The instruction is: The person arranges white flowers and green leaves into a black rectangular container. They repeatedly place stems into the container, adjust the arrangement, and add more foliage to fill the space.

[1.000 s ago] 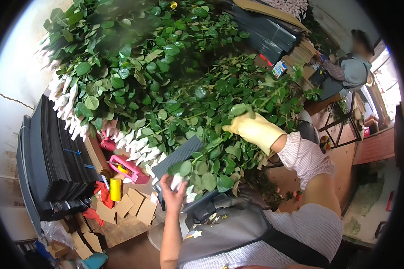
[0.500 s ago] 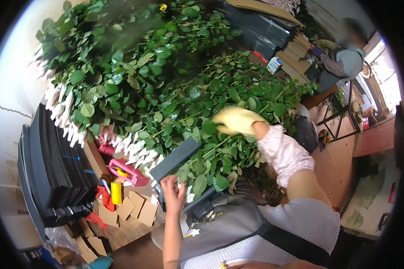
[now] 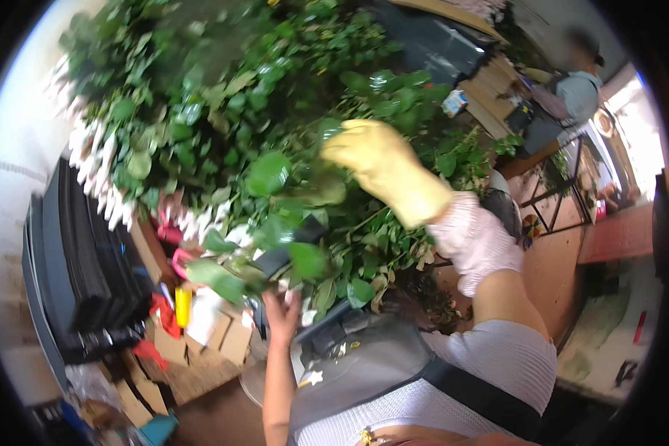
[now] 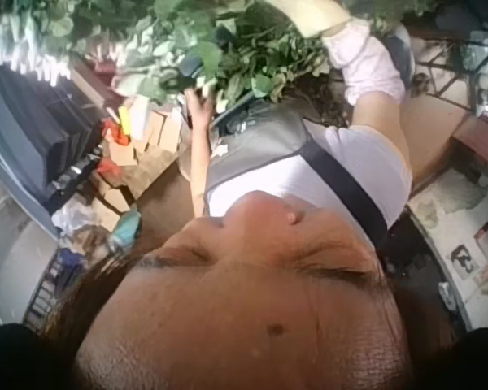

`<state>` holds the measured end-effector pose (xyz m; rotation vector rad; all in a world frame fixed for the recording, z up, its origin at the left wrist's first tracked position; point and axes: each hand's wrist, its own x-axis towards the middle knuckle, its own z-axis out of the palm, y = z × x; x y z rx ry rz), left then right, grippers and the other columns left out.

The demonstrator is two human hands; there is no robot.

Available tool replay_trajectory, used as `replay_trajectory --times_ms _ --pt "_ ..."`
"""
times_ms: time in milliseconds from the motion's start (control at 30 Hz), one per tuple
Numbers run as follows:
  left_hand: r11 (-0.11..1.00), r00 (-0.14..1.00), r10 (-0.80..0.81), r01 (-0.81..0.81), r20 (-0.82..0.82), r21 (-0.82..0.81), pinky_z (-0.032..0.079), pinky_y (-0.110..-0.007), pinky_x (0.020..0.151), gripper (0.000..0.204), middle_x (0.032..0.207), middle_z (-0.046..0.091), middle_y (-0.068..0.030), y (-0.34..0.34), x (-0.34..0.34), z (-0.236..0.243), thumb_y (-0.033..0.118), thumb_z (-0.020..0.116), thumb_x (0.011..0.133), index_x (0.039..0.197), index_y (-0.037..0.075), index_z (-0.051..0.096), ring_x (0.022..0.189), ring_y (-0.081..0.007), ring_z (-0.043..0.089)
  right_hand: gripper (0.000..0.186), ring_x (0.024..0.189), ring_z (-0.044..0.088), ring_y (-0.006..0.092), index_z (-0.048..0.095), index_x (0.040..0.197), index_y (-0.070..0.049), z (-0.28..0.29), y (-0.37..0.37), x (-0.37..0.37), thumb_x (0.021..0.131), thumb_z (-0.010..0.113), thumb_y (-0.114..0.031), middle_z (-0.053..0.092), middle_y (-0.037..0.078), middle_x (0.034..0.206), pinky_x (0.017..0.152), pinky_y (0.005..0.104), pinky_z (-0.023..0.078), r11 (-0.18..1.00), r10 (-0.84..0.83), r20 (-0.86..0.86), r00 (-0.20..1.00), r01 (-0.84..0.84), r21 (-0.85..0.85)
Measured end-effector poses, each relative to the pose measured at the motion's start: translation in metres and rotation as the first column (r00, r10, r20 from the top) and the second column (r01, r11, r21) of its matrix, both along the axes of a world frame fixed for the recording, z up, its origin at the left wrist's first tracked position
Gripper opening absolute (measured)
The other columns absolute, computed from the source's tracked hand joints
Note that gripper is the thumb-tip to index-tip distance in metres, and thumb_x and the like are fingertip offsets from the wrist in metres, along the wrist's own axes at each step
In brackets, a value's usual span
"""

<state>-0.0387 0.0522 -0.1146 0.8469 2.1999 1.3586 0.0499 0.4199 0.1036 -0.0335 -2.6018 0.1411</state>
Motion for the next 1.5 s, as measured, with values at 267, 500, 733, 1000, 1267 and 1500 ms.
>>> replay_trajectory --times_ms 267,500,733,1000,1267,1500 --pt "0.989 0.986 -0.128 0.134 -0.109 0.057 0.047 -0.042 0.100 0.071 0.130 0.050 -0.0208 0.009 -0.012 0.010 0.005 0.071 0.072 0.139 0.002 0.047 0.117 -0.0398 0.055 0.046 0.108 0.066 0.0340 0.072 0.119 -0.009 -0.111 -0.024 0.110 0.075 0.062 0.002 0.069 0.016 0.118 0.093 0.0415 0.053 0.982 -0.187 0.514 0.837 0.141 0.128" --pt "0.994 0.983 -0.054 0.069 -0.174 0.085 0.049 -0.044 0.098 0.067 0.127 0.052 -0.0202 0.008 -0.008 0.011 0.010 0.077 0.076 0.136 0.002 0.048 0.116 -0.0413 0.057 0.052 0.121 0.063 0.0339 0.065 0.130 -0.008 -0.020 -0.056 0.073 0.079 0.071 0.001 0.067 0.017 0.129 0.106 0.0436 0.051 0.981 -0.175 0.467 0.867 0.110 0.163" --pt "0.993 0.974 -0.051 0.073 -0.221 0.093 0.048 -0.047 0.098 0.060 0.125 0.053 -0.0218 0.017 -0.005 0.027 0.013 0.077 0.080 0.132 0.002 0.050 0.115 -0.0420 0.055 0.042 0.084 0.073 0.0345 0.067 0.125 -0.008 -0.052 -0.176 -0.009 0.095 0.064 -0.037 0.075 0.016 0.089 0.075 0.0471 0.056 0.980 0.125 0.718 0.685 0.028 -0.197" --pt "0.999 0.994 0.003 0.001 -0.105 0.035 0.051 -0.047 0.084 0.040 0.103 0.064 -0.0201 0.010 -0.009 0.042 0.027 0.072 0.092 0.120 0.002 0.057 0.097 -0.0411 0.063 0.031 0.082 0.074 0.0334 0.070 0.116 -0.012 -0.124 -0.168 -0.020 0.092 0.063 -0.031 0.075 0.015 0.086 0.073 0.0500 0.056 0.960 -0.054 0.642 0.765 0.217 -0.178" --pt "0.992 0.978 0.049 -0.072 -0.202 -0.105 0.053 -0.048 0.064 0.032 0.078 0.070 -0.0159 0.008 -0.017 0.057 0.032 0.057 0.103 0.084 0.007 0.065 0.075 -0.0396 0.068 0.033 0.080 0.074 0.0309 0.070 0.120 -0.013 -0.134 -0.171 -0.020 0.092 0.065 -0.028 0.075 0.013 0.084 0.071 0.0466 0.057 0.955 -0.115 0.666 0.737 0.265 -0.129" --pt "0.840 0.896 0.444 -0.406 -0.027 0.360 0.049 -0.033 0.065 0.017 0.082 0.066 -0.0115 -0.023 -0.028 0.078 0.008 0.061 0.099 0.084 0.001 0.062 0.069 -0.0173 0.062 0.031 0.077 0.074 0.0310 0.071 0.117 -0.012 -0.140 -0.173 -0.018 0.090 0.065 -0.026 0.075 0.013 0.082 0.071 0.0467 0.058 0.949 -0.128 0.621 0.773 0.278 -0.151"
